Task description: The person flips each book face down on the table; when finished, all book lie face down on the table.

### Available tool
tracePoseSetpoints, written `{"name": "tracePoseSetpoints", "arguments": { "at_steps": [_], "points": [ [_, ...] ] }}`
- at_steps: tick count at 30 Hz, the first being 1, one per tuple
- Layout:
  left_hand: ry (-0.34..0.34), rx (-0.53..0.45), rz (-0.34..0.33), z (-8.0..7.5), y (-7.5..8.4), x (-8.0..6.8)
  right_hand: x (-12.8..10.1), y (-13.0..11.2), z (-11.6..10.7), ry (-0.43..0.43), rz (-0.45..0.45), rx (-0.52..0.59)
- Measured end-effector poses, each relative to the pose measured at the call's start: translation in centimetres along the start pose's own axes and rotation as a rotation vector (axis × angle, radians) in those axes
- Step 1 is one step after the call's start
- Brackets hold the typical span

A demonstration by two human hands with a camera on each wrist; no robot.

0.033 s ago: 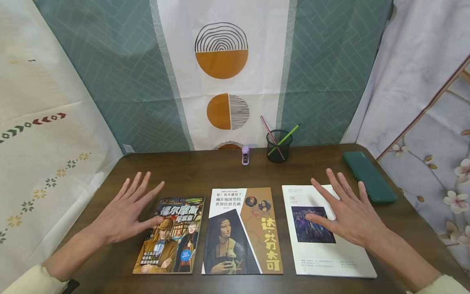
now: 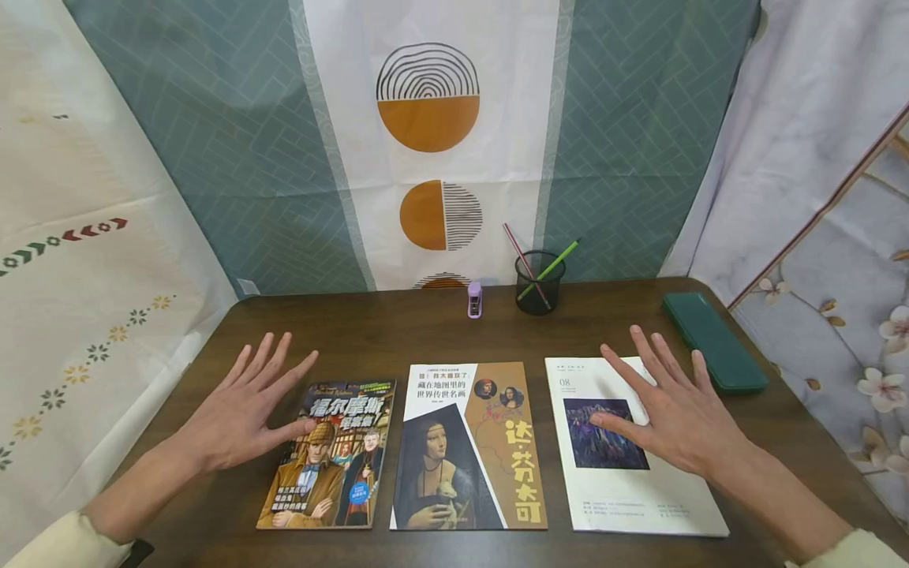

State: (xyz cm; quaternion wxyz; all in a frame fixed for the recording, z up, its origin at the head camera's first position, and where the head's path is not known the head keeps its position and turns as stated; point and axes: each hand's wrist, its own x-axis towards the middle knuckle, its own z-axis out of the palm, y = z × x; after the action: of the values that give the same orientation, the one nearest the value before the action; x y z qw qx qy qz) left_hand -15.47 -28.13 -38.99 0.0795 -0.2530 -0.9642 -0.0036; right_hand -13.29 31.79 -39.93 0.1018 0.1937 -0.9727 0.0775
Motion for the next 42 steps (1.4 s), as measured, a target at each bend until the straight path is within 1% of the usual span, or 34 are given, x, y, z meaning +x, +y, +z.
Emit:
{"name": "tracePoseSetpoints", "arguments": {
  "at_steps": [13,17,20,24,27,32,35,39,42],
  "points": [
    [-0.014,-0.014,-0.006,0.1,-0.3,-0.2,0.3,-0.2,0.1,-0.023,0.003,0.016],
    [-0.029,-0.026,0.001,-0.1,-0.5,-0.4,0.7,-0.5,0.0,-0.037,0.005,0.019],
    [-0.039,-0.054,0.016,-0.3,-0.7,-0.5,1.2,-0.9,-0.2,-0.067,0.008,0.016],
    [-0.038,-0.125,0.048,-0.7,-0.9,-0.7,2.2,-1.5,-0.5,-0.103,-0.005,0.041],
    [-0.044,-0.200,0.062,-1.1,-1.2,-1.0,3.0,-2.2,-0.8,-0.118,-0.028,0.090],
    [-0.065,-0.357,0.041,-1.9,-1.6,-1.8,5.0,-3.8,-0.8,-0.163,-0.073,0.182],
    [-0.084,-0.424,0.025,-2.1,-1.7,-2.3,6.2,-5.0,-0.4,-0.198,-0.100,0.256],
    [-0.098,-0.495,0.014,-1.9,-1.6,-3.0,7.9,-6.8,0.4,-0.257,-0.138,0.363],
    [-0.097,-0.567,0.009,-1.5,-1.3,-3.8,9.3,-8.2,1.3,-0.304,-0.169,0.442]
  ]
}}
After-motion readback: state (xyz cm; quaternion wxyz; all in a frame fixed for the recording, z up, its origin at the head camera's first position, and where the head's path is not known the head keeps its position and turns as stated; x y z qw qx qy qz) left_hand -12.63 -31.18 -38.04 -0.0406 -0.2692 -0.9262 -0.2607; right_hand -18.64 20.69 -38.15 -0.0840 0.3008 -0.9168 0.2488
